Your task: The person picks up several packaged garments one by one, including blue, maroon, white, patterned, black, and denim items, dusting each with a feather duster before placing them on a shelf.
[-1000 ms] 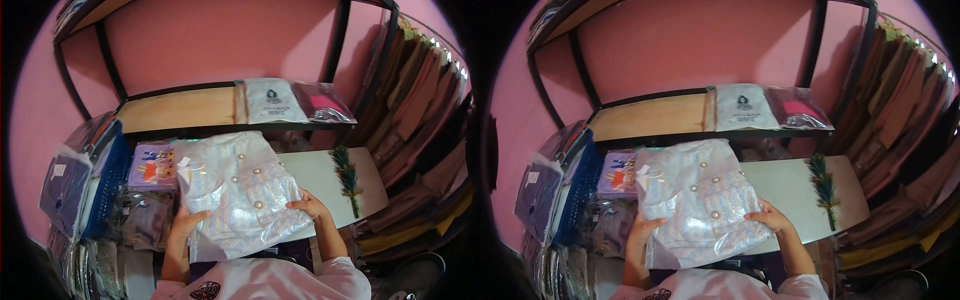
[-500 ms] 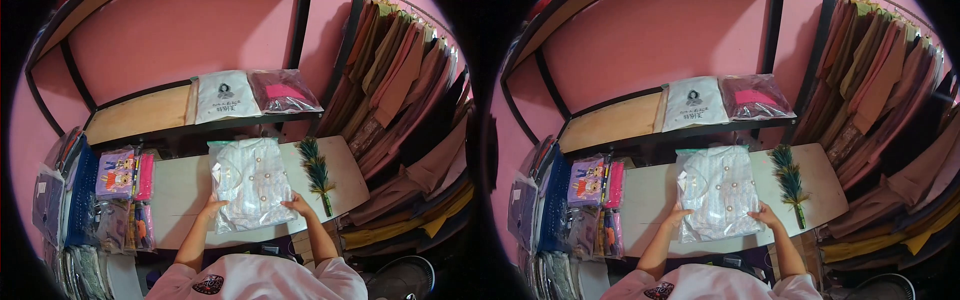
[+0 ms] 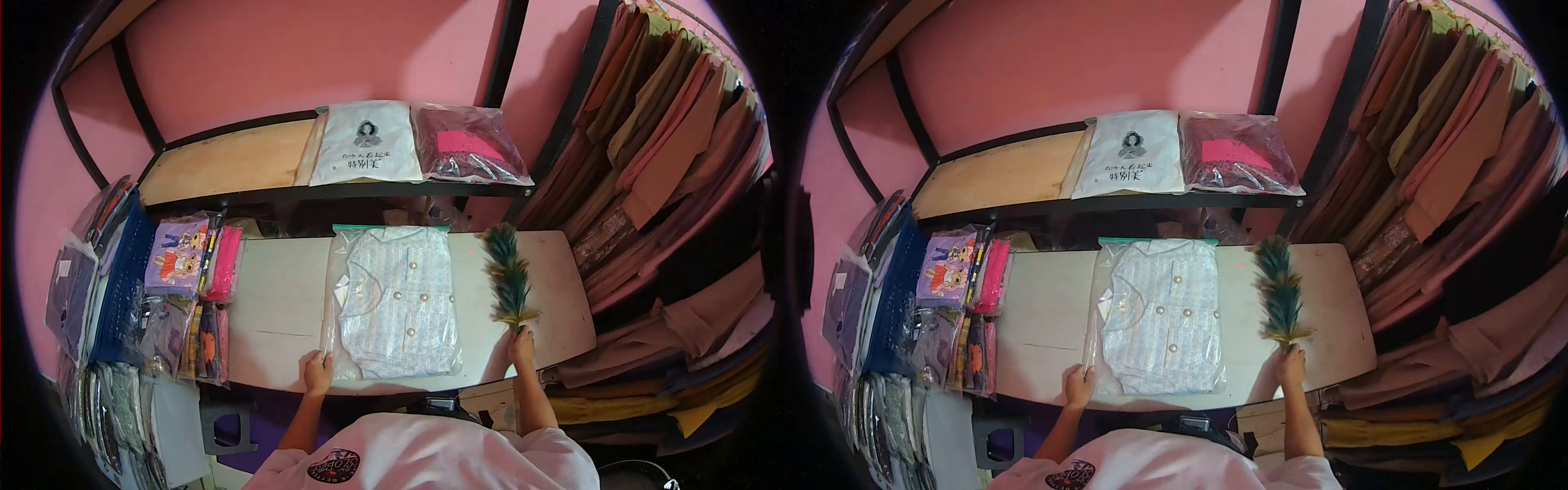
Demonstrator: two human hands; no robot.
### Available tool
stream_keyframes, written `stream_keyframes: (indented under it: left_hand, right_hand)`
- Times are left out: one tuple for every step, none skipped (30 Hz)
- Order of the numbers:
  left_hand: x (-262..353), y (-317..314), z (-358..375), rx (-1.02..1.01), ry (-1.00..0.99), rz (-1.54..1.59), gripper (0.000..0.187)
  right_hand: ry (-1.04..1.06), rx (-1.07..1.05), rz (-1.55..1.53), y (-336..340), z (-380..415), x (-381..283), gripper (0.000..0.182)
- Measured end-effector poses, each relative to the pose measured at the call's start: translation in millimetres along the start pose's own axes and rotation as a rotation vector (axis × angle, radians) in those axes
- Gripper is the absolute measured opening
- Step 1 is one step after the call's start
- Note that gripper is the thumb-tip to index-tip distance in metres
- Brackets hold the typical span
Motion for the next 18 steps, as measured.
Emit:
stream_keyframes:
  left_hand:
    - [5.3,8.5,7.7,0.051,-0.008,-0.011,0.026]
    - [8.6,14.4,13.0,0.102,-0.016,-0.022,0.025]
    - [4.7,12.1,16.4,0.106,-0.013,-0.021,0.025]
    - [-3.4,10.2,20.5,0.124,0.004,0.018,0.025]
    - [-9.3,9.8,23.2,0.142,0.020,0.057,0.025]
    - [-8.5,12.2,25.6,0.145,0.023,0.058,0.025]
    - [-8.4,14.6,29.6,0.142,0.035,0.058,0.023]
    - [-9.0,15.3,32.6,0.137,0.047,0.059,0.022]
    - [-11.5,15.0,34.5,0.139,0.051,0.060,0.022]
    - [-10.8,16.0,36.2,0.140,0.014,0.049,0.021]
    - [-9.5,17.7,37.6,0.141,-0.023,0.036,0.020]
    - [-10.8,19.1,37.8,0.141,-0.022,0.034,0.020]
    - [-5.8,20.8,37.6,0.151,-0.087,0.041,0.019]
    - [-0.5,22.6,37.5,0.161,-0.152,0.049,0.019]
    - [-0.3,24.0,36.5,0.163,-0.151,0.051,0.019]
    - [-3.9,21.1,34.4,0.112,-0.105,0.035,0.019]
    - [-8.0,17.9,33.6,0.058,-0.058,0.018,0.019]
    - [-9.0,17.9,33.4,0.057,-0.056,0.017,0.019]
  right_hand:
    - [-0.021,-0.073,-0.150,-6.9,-10.6,3.4,0.034]
    - [0.019,-0.067,-0.176,-9.6,-22.1,0.9,0.032]
    - [0.024,-0.069,-0.176,-1.0,-23.9,-11.8,0.032]
    - [0.065,-0.078,-0.187,6.8,-22.9,-28.7,0.033]
    - [0.107,-0.087,-0.197,20.7,-17.0,-53.3,0.035]
    - [0.093,-0.142,-0.162,28.6,-7.7,-73.0,0.035]
    - [0.201,-0.308,-0.142,7.4,-6.9,-79.4,0.040]
    - [0.344,-0.398,-0.067,5.7,5.6,-101.5,0.041]
    - [0.487,-0.487,0.007,1.3,23.1,-125.8,0.042]
    - [0.648,-0.549,0.073,-8.8,36.8,-142.5,0.043]
    - [0.808,-0.611,0.138,-17.3,54.0,-159.0,0.045]
    - [0.903,-0.676,0.268,-20.9,65.8,-173.8,0.045]
    - [0.904,-0.675,0.267,-24.7,62.0,-177.4,0.045]
    - [0.858,-0.629,0.280,-31.2,50.9,-177.3,0.046]
    - [0.812,-0.582,0.295,-34.6,38.4,-178.5,0.046]
    - [0.752,-0.555,0.351,-38.7,19.8,-177.6,0.046]
    - [0.708,-0.471,0.321,-33.3,2.5,-179.6,0.046]
    - [0.607,-0.410,0.335,-35.0,-17.4,-174.9,0.046]
Point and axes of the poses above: each hand's wrist, its own z-axis away from the middle knuckle, its own y-axis out of the back of the hand, x = y × z, the point moved 9 cm from there along -z, towards the middle knuckle, and after that the axes turned 4 degrees about -x, right-handed, at the moved point
